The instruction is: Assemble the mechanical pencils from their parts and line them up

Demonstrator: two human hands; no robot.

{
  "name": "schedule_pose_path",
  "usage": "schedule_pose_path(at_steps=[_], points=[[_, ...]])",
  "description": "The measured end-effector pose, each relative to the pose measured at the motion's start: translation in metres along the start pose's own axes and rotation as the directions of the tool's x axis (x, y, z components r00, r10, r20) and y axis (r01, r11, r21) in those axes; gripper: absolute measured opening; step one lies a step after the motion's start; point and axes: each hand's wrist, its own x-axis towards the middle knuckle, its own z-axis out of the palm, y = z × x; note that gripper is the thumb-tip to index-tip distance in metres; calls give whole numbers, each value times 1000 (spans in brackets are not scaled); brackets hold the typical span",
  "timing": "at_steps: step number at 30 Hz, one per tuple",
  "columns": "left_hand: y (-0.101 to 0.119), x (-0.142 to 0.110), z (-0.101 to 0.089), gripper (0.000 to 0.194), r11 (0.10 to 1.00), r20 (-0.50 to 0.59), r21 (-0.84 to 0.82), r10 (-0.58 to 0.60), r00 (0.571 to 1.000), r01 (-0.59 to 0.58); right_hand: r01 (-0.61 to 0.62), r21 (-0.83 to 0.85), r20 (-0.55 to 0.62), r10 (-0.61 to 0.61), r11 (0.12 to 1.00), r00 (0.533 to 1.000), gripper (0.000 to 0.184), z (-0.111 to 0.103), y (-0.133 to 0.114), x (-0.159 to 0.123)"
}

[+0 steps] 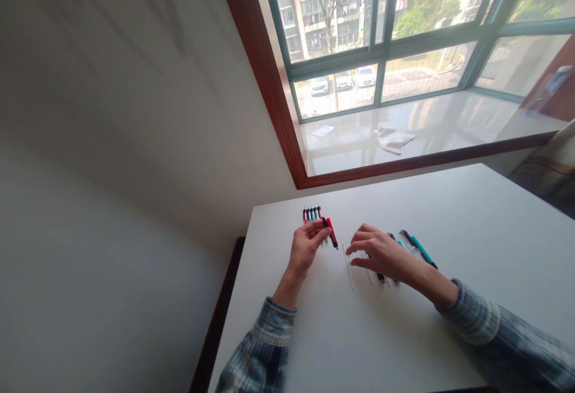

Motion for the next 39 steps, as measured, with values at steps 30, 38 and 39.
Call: schedule_pose_path(at_steps=[30, 38, 39], points=[[-6, -3, -1, 26, 889, -13, 428, 187, 982, -164, -119, 160, -267, 159, 980, 950, 20, -8, -5, 1], [-19, 6, -9, 31, 949, -133, 273, 202, 970, -160, -84, 151, -181, 111, 985, 977, 20, 0, -11, 2], [-20, 7, -10, 31, 951, -142, 263, 202, 969, -160, -82, 146, -178, 107, 986, 978, 20, 1, -11, 2]])
